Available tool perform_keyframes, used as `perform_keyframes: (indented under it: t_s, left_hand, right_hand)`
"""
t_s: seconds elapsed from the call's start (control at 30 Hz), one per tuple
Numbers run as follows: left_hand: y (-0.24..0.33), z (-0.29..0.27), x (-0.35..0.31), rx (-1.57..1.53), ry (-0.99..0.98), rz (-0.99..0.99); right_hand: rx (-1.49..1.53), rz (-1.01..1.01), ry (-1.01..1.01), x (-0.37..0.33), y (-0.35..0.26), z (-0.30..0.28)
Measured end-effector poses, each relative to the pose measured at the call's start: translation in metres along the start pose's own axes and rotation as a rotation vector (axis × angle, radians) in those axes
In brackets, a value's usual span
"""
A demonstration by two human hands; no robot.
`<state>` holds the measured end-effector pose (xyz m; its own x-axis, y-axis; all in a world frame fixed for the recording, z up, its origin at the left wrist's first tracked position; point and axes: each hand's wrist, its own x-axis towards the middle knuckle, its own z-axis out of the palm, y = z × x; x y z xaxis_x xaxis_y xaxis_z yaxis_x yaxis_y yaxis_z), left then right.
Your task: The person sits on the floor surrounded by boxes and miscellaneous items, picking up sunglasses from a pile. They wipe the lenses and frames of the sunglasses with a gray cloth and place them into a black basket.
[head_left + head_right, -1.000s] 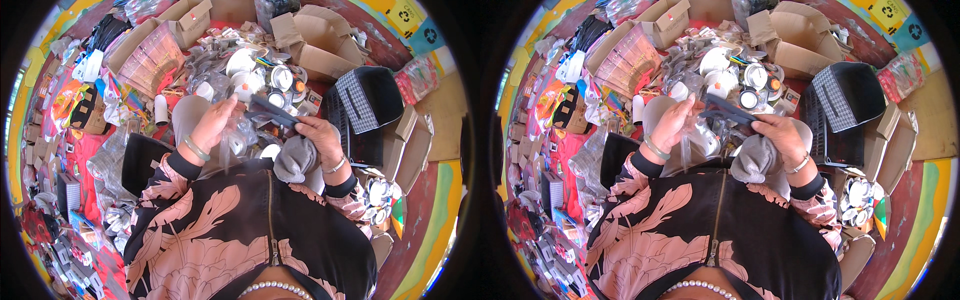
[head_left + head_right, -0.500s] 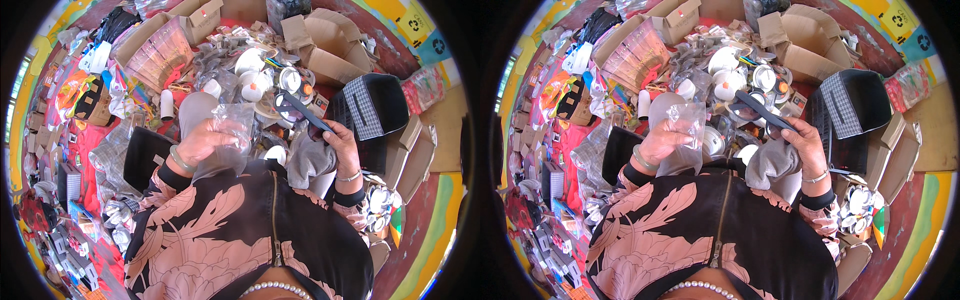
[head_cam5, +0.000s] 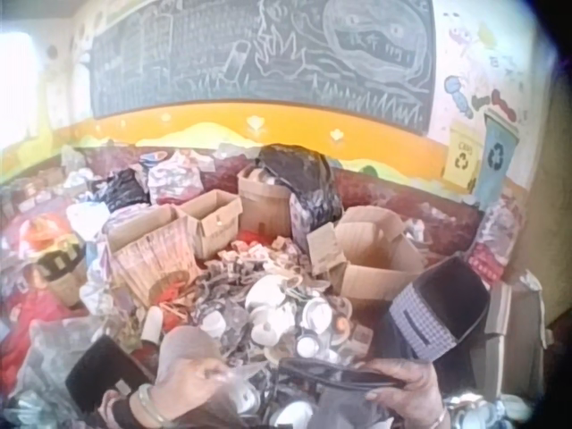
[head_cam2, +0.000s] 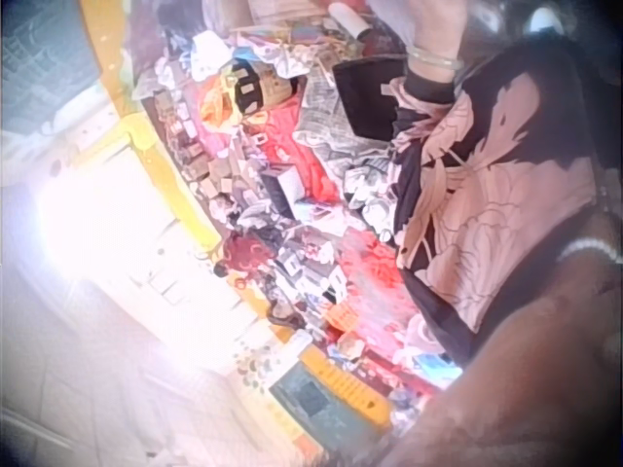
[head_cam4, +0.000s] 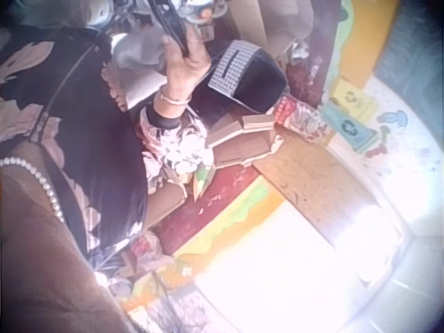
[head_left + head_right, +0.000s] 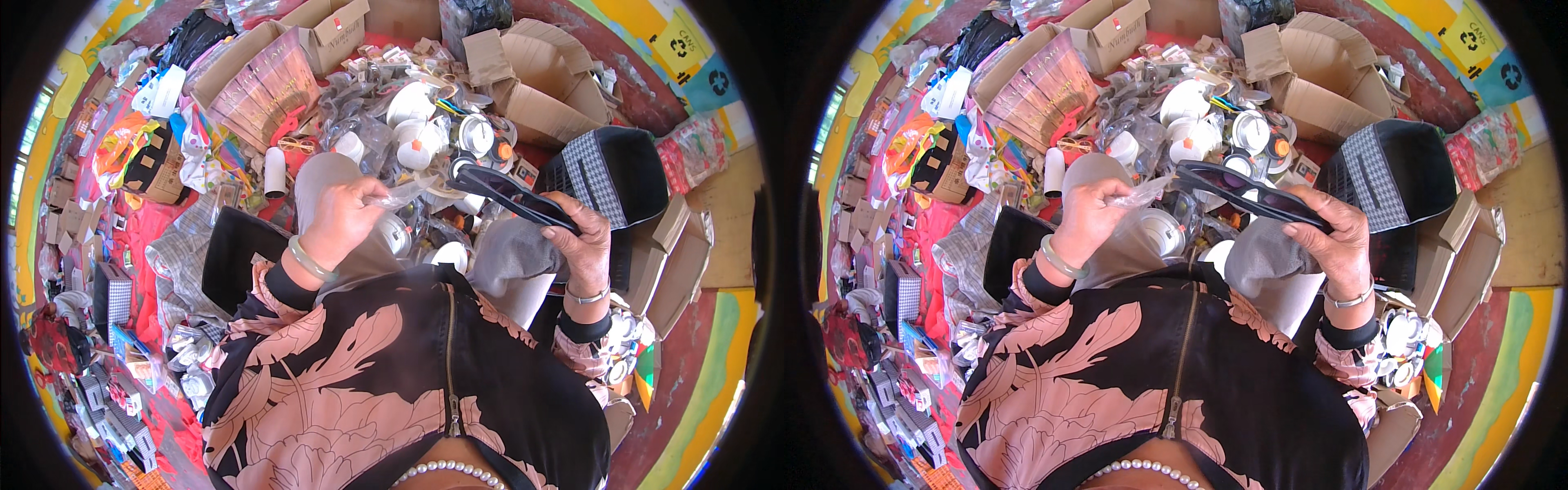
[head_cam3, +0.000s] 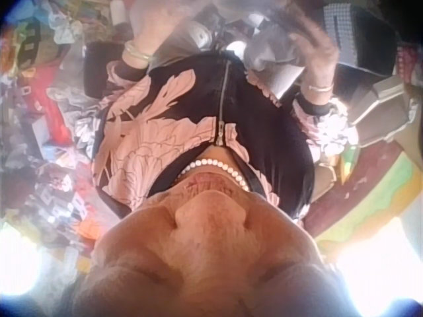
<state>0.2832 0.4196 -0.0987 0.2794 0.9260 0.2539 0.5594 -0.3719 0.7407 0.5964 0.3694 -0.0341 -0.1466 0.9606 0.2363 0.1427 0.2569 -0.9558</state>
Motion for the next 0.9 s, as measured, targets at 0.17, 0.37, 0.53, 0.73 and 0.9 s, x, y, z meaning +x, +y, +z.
perform_keyframes:
  t_s: [0.17, 0.37, 0.53, 0.73, 0.9]
  left_hand:
    - [-0.005, -0.002, 0.010, -0.641, 0.046, -0.298]
    - [-0.054, 0.012, 0.035, -1.477, 0.285, -0.629]
    - [-0.051, 0.017, 0.042, -1.567, 0.380, -0.588]
    - [-0.036, 0.015, 0.040, -1.575, 0.168, -0.472]
    - [-0.039, 0.007, 0.037, -1.564, 0.033, -0.330]
  right_hand:
    - [0.020, 0.012, -0.009, 0.005, 0.008, 0.001]
    - [0.225, 0.256, 0.026, 0.002, 0.021, 0.022]
    - [0.262, 0.357, -0.129, -0.007, 0.029, 0.040]
    - [0.111, 0.438, -0.242, 0.005, 0.038, 0.034]
    - [0.224, 0.519, -0.119, 0.008, 0.035, 0.031]
